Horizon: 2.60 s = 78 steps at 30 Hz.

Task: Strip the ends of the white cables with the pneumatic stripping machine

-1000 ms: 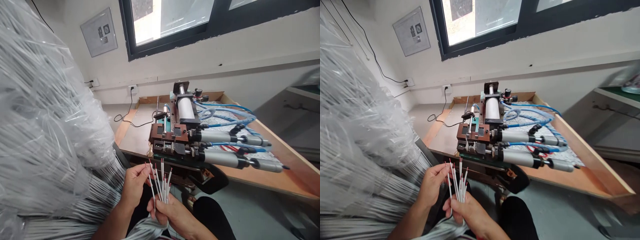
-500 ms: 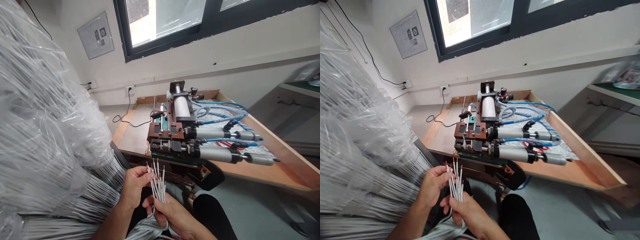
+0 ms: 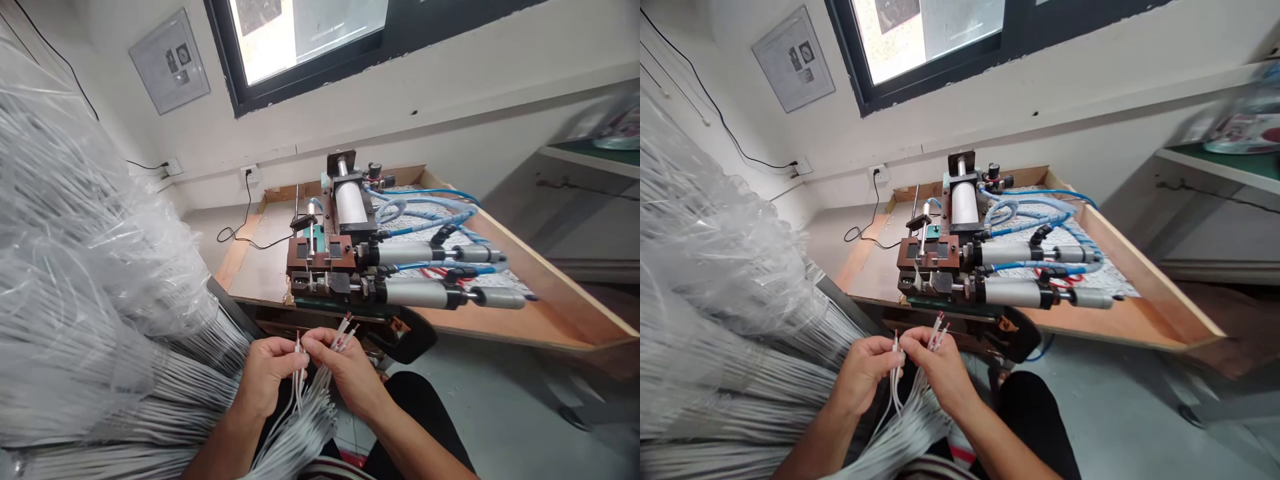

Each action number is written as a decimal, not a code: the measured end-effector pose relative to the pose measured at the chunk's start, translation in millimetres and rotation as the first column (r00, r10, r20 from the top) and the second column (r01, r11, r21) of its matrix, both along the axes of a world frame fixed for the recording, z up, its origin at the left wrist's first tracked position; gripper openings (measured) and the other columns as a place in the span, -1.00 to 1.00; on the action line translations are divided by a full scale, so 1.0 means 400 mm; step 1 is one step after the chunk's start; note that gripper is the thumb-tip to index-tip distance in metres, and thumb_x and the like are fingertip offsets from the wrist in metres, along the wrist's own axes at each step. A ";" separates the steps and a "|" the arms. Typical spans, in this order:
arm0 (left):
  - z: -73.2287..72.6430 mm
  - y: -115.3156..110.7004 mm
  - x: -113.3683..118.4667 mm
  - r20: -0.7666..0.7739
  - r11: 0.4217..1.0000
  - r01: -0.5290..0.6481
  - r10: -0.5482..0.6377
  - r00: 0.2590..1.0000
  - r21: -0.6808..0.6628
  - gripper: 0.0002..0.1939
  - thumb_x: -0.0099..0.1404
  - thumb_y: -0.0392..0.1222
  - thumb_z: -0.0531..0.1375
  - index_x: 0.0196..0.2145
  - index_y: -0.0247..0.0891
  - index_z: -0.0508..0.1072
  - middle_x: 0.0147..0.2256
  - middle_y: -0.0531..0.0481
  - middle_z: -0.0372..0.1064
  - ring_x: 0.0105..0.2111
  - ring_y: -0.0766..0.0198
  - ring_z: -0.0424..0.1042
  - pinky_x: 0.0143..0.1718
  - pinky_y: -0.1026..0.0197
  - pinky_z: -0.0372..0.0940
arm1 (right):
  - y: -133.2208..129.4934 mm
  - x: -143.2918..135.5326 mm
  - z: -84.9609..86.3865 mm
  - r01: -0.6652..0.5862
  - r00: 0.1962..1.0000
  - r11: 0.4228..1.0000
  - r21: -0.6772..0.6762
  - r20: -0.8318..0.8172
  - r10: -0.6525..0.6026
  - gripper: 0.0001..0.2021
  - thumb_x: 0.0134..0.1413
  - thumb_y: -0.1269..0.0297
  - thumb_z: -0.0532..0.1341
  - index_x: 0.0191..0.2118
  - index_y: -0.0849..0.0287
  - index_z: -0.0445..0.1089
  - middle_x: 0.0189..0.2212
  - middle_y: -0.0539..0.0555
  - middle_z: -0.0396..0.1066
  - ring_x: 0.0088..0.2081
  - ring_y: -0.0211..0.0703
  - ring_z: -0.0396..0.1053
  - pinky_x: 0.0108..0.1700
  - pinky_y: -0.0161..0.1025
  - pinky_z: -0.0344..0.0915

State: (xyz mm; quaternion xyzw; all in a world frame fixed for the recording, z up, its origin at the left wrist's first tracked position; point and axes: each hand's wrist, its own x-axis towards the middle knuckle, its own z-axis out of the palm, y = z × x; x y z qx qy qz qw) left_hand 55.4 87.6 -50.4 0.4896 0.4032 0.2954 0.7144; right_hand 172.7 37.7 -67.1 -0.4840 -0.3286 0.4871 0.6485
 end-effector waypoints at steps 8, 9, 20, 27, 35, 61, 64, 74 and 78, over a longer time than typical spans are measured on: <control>-0.003 0.007 -0.007 0.022 0.999 -0.036 0.037 0.999 -0.040 -0.92 -0.15 -0.33 0.26 -0.58 -0.38 0.47 -0.66 0.03 0.34 -0.67 0.41 0.26 -0.60 0.32 0.15 | -0.005 0.005 -0.012 0.083 0.977 0.996 0.013 0.194 -0.084 -0.75 -0.05 0.18 0.09 -0.55 0.23 0.35 -0.63 0.00 0.26 -0.56 -0.27 0.17 -0.47 -0.31 0.10; -0.002 0.010 -0.006 0.030 0.998 -0.058 0.060 0.998 -0.036 -0.92 -0.14 -0.33 0.25 -0.57 -0.38 0.47 -0.65 0.02 0.35 -0.66 0.40 0.27 -0.59 0.32 0.15 | -0.009 0.003 -0.020 0.042 0.985 0.999 -0.026 0.169 -0.037 -0.74 -0.05 0.16 0.09 -0.55 0.24 0.35 -0.65 -0.01 0.25 -0.58 -0.29 0.14 -0.50 -0.32 0.08; 0.017 0.036 0.010 0.055 0.975 -0.221 0.221 0.974 -0.009 -0.87 -0.07 -0.26 0.24 -0.50 -0.37 0.46 -0.60 -0.01 0.40 -0.58 0.34 0.36 -0.54 0.31 0.20 | -0.028 -0.036 -0.058 0.018 0.969 0.999 -0.039 0.248 -0.007 -0.78 -0.10 0.18 0.15 -0.57 0.21 0.37 -0.66 -0.03 0.24 -0.57 -0.28 0.13 -0.50 -0.33 0.05; 0.040 0.061 0.026 0.077 0.958 -0.286 0.286 0.955 -0.012 -0.86 -0.06 -0.24 0.24 -0.48 -0.35 0.48 -0.59 -0.01 0.43 -0.57 0.32 0.39 -0.49 0.27 0.25 | 0.049 0.013 -0.015 0.278 0.917 0.959 -0.057 -0.280 -0.283 -0.79 -0.20 0.17 0.23 -0.51 0.25 0.37 -0.64 -0.03 0.29 -0.64 -0.36 0.06 -0.57 -0.36 -0.02; 0.045 0.103 0.058 0.077 0.947 -0.321 0.321 0.944 -0.021 -0.85 -0.06 -0.22 0.24 -0.48 -0.34 0.50 -0.56 0.01 0.43 -0.54 0.33 0.39 -0.47 0.28 0.27 | 0.123 0.044 -0.005 0.267 0.801 0.953 -0.139 -0.518 -0.300 -0.79 -0.28 0.21 0.28 -0.54 0.28 0.39 -0.67 -0.05 0.23 -0.67 -0.42 0.02 -0.61 -0.41 -0.07; 0.047 0.076 0.103 0.040 0.968 -0.217 0.213 0.976 0.125 -0.89 -0.07 -0.24 0.25 -0.56 -0.36 0.47 -0.68 0.06 0.32 -0.65 0.41 0.21 -0.60 0.32 0.09 | 0.034 0.025 -0.034 0.017 0.997 0.999 -0.049 0.072 -0.014 -0.75 -0.13 0.12 0.16 -0.58 0.21 0.36 -0.67 -0.06 0.13 -0.57 -0.29 0.04 -0.50 -0.35 0.03; 0.050 0.074 0.104 0.037 0.961 -0.223 0.220 0.975 0.164 -0.89 -0.07 -0.23 0.24 -0.56 -0.35 0.47 -0.66 0.05 0.34 -0.63 0.40 0.23 -0.59 0.32 0.10 | 0.024 0.023 -0.036 -0.011 0.998 0.998 -0.054 0.066 0.015 -0.71 -0.12 0.09 0.13 -0.61 0.22 0.33 -0.69 -0.07 0.09 -0.59 -0.31 0.00 -0.53 -0.37 -0.01; 0.053 0.065 0.104 0.082 0.966 -0.224 0.214 0.973 0.131 -0.89 -0.06 -0.22 0.23 -0.56 -0.33 0.46 -0.60 -0.03 0.41 -0.57 0.32 0.33 -0.51 0.27 0.20 | 0.013 0.014 -0.032 -0.001 1.000 0.999 -0.044 0.015 0.002 -0.69 -0.14 0.07 0.14 -0.64 0.22 0.29 -0.70 -0.07 0.11 -0.61 -0.33 -0.01 -0.54 -0.36 0.00; 0.047 0.059 0.103 0.139 0.975 -0.223 0.222 0.965 -0.005 -0.88 -0.08 -0.23 0.25 -0.56 -0.35 0.47 -0.56 -0.07 0.43 -0.51 0.27 0.37 -0.41 0.22 0.24 | 0.007 0.008 -0.039 0.039 0.995 0.998 -0.039 0.099 -0.035 -0.76 -0.14 0.12 0.16 -0.40 0.18 0.38 -0.63 -0.05 0.19 -0.58 -0.28 0.07 -0.51 -0.34 0.05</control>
